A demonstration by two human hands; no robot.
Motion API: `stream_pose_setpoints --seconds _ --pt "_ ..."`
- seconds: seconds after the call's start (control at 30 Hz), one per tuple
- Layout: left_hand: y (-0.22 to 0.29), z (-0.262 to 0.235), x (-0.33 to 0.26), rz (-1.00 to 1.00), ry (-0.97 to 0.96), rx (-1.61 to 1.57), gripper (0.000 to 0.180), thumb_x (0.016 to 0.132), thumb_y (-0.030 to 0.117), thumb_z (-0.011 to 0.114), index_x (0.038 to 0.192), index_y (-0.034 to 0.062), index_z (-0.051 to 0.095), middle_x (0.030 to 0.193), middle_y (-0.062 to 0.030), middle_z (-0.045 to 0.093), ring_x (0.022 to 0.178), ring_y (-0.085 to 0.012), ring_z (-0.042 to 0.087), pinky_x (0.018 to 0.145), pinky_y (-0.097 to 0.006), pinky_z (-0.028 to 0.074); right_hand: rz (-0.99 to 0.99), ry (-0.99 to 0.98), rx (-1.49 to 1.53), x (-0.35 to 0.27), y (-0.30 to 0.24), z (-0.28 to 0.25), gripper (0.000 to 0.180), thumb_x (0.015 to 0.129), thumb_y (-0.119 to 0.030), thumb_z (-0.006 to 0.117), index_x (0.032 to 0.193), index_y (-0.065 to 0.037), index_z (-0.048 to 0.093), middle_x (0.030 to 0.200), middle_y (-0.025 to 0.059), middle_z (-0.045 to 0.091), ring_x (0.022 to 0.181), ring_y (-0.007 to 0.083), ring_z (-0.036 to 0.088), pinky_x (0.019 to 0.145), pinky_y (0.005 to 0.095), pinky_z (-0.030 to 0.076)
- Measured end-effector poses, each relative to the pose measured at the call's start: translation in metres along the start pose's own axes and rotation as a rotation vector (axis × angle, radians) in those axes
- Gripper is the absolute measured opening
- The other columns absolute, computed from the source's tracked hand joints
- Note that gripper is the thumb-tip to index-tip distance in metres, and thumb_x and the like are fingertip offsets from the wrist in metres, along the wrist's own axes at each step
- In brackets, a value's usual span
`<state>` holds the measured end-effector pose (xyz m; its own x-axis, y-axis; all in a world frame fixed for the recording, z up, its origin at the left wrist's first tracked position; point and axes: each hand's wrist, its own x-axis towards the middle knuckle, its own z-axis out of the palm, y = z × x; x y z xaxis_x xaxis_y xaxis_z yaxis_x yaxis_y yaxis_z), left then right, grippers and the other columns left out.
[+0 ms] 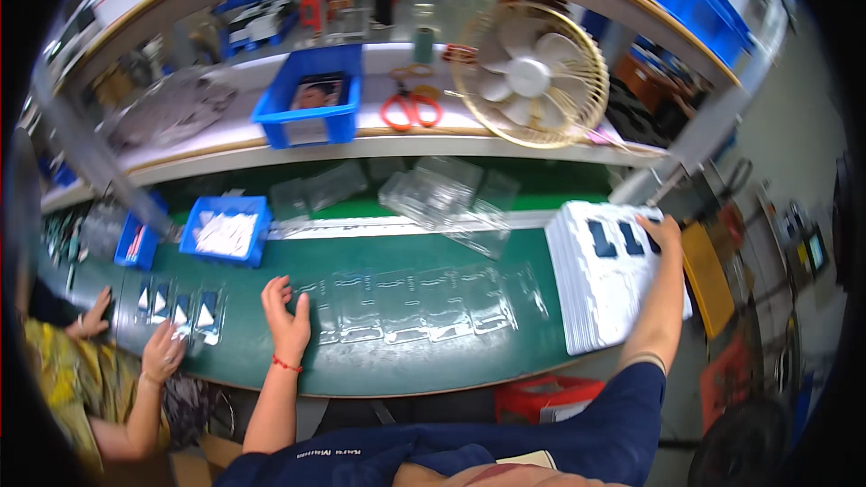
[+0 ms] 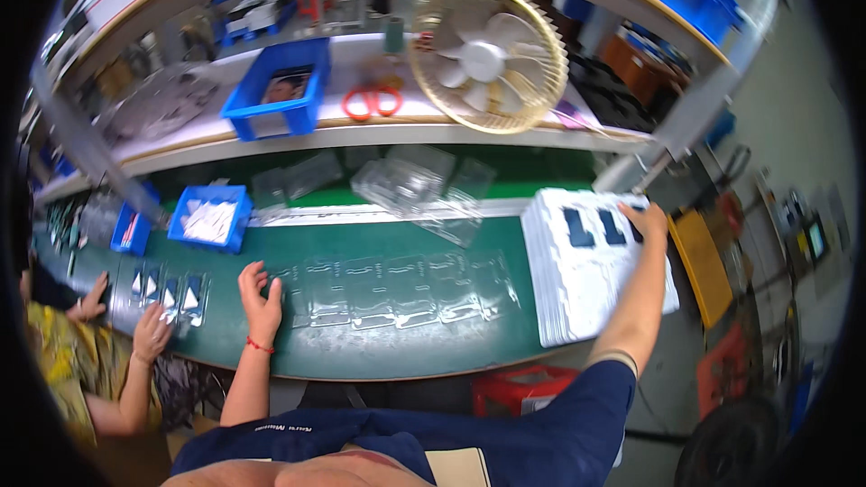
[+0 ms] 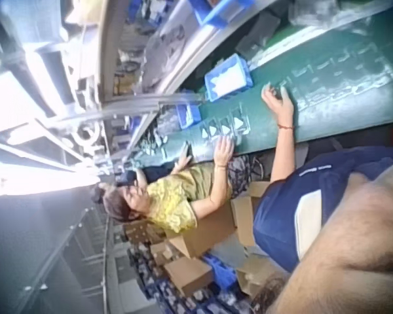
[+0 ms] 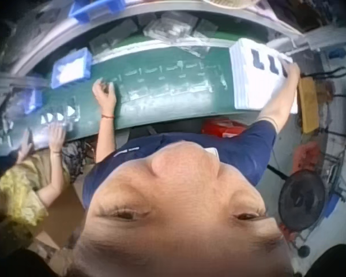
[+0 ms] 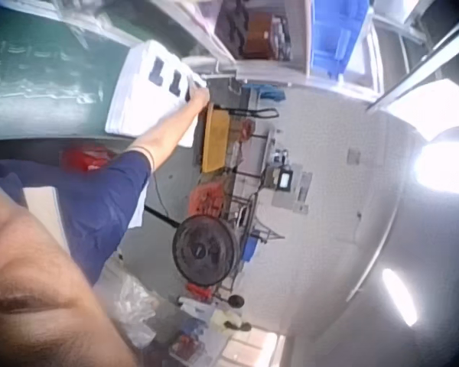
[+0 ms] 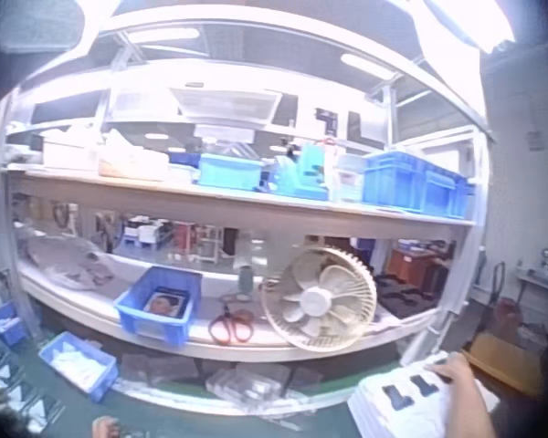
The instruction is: The recorder is assembling small blue and white components into clear plastic trays at a workbench.
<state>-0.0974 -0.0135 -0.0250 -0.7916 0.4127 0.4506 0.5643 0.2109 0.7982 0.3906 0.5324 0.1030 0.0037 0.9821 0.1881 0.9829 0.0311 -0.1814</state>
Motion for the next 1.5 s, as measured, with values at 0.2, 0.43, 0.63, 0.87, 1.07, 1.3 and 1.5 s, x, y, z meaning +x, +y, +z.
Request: stream_pose_setpoints --seconds 0.2,0.43,0.63,0.87,1.07,1.3,1.5 --pt "0.007 -0.005 0.001 -0.039 0.018 0.07 0.041 0.08 0.006 0.063 0.118 0.0018 0.051 0.124 -0.0163 0.045 0.096 -0.0251 0.055 0.084 -0.034 0.046 0.001 0.027 -0.062 -0.031 -0.045 -0.025 0.082 0.061 -0.06 0.076 0.104 0.007 0.061 0.11 0.0274 0.061 0.106 0.0377 0.059 0.088 0.0425 0.047" --pt "0.006 -0.002 0.002 -0.042 0.034 0.042 0.042 0.079 0.006 0.065 0.118 0.0017 0.051 0.124 -0.0166 0.044 0.097 -0.0264 0.055 0.085 -0.034 0.046 -0.062 0.036 -0.03 -0.063 -0.094 -0.023 0.074 0.06 -0.057 0.079 0.094 0.006 0.065 0.101 0.0245 0.065 0.096 0.036 0.064 0.08 0.0427 0.05" --pt "0.007 -0.002 0.001 -0.037 0.031 0.013 0.042 0.079 0.006 0.066 0.118 0.0017 0.05 0.124 -0.0173 0.044 0.098 -0.0277 0.055 0.085 -0.036 0.047 -0.129 -0.099 -0.037 -0.039 -0.074 0.0 0.093 0.058 -0.061 0.077 0.107 0.015 0.059 0.108 0.0312 0.061 0.104 0.0375 0.061 0.087 0.0389 0.049" --pt "0.006 -0.006 -0.001 -0.066 0.065 -0.062 0.043 0.079 0.006 0.066 0.118 0.0017 0.05 0.124 -0.0173 0.043 0.097 -0.0271 0.055 0.086 -0.035 0.047 -0.17 -0.087 -0.02 -0.066 -0.098 -0.02 0.093 0.054 -0.058 0.08 0.106 0.016 0.058 0.111 0.0328 0.059 0.107 0.0385 0.059 0.091 0.04 0.047" --pt "0.006 -0.007 -0.001 -0.085 0.061 -0.097 0.043 0.079 0.006 0.066 0.118 0.0016 0.05 0.123 -0.0147 0.044 0.095 -0.0227 0.056 0.085 -0.033 0.047 -0.063 0.002 -0.031 -0.109 -0.139 -0.038 0.083 0.055 -0.055 0.081 0.101 0.012 0.061 0.104 0.028 0.063 0.099 0.038 0.062 0.086 0.0425 0.048" --pt "-0.003 -0.009 -0.001 -0.116 0.084 -0.166 0.038 0.079 0.005 0.066 0.115 0.0016 0.052 0.123 -0.0149 0.044 0.093 -0.0217 0.056 0.083 -0.032 0.048 -0.177 -0.058 -0.049 -0.112 -0.162 -0.014 0.084 0.054 -0.061 0.078 0.096 0.011 0.063 0.099 0.0273 0.065 0.095 0.0375 0.064 0.082 0.0416 0.049" --pt "-0.007 -0.01 0.0 -0.162 0.226 -0.272 0.017 0.08 0.008 0.069 0.086 0.0005 0.055 0.103 -0.0115 0.049 0.084 -0.0189 0.054 0.069 -0.029 0.051 -0.174 -0.205 -0.016 -0.102 -0.163 -0.016 0.098 0.055 -0.063 0.077 0.104 0.02 0.057 0.103 0.0329 0.062 0.098 0.0372 0.064 0.083 0.0399 0.049"
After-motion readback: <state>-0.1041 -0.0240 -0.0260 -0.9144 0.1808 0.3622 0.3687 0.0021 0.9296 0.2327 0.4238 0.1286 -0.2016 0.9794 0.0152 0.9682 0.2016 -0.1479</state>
